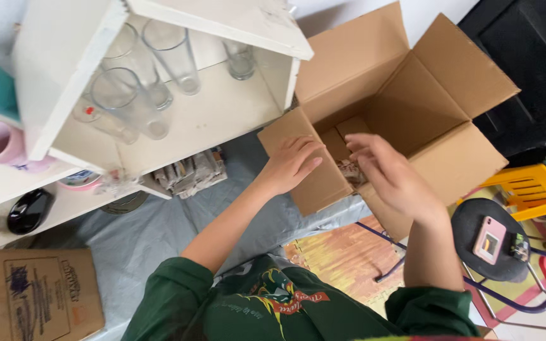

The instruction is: The person crumples sheets of newspaper and wraps ceramic bowls and mugs in the paper, then places the wrapped pieces into a cardboard box. They close the box, apply tape across the seam, and cut the tape with scissors.

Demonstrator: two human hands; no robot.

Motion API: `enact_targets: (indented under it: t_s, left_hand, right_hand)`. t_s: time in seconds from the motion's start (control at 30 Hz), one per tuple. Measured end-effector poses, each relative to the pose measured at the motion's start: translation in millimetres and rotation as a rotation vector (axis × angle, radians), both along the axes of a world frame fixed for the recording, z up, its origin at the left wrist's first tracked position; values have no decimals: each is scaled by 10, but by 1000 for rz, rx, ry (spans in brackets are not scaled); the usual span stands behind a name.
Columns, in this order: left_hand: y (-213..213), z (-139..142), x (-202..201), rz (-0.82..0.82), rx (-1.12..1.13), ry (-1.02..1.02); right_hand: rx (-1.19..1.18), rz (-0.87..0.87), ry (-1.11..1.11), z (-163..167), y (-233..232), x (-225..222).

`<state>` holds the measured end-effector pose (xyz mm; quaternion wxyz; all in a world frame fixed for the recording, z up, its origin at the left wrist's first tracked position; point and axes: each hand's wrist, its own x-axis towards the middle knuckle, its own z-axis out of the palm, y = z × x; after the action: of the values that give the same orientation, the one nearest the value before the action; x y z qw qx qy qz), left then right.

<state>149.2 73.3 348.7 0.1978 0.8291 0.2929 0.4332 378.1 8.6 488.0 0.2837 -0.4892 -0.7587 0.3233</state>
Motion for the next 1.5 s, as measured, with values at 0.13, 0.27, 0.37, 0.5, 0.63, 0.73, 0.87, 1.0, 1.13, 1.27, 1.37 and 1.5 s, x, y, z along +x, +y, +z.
enact_targets:
  t_s: [0.13,0.27,0.37,0.5,0.63,0.73,0.87,1.0,1.13,1.27,1.37,1.5]
  left_hand:
    - [96,-365,554,59,168,88]
    - [-143,-880,688,62,259,-47]
    - [-270,-1138,771,10,382,-91]
    - [-433,-1268,816,62,521,-39]
    - [-572,-1258,842,143,526,-60]
    - [-600,-1237,884,120,541,-50]
    - [-557,-1214,861,119,530,-46]
    - [-503,-1128,819,73,479,-37]
    - [-304,-955,728,-12,291,25]
    - [15,-778,639,-72,39,-49]
    - [18,-657,654,-109,-228,-369]
    - [-9,-460,623,-324,-609,-909]
  right_hand:
    - [-67,-33,-362,-374,836,600]
    - [-275,100,-816,-1155,1540,911]
    - [-408,327,-1040,-1713,1873,980]
    - [-748,538,-1340,-2281,1910,835]
    - [-1034,506,-1252,-2599,1763,670]
    - [-796,559,-1010,-2734,1767,555]
    - [-524,713,-896,-2826,1769,488]
    - [-622,729,-988,-2819,1711,412]
    - [-665,538,-1092,-2492,1813,381]
    - [-247,372,-877,-1666,2001,451]
    - [-21,311,-448,-837,1823,515]
    - [210,323,-260,-13,1196,308]
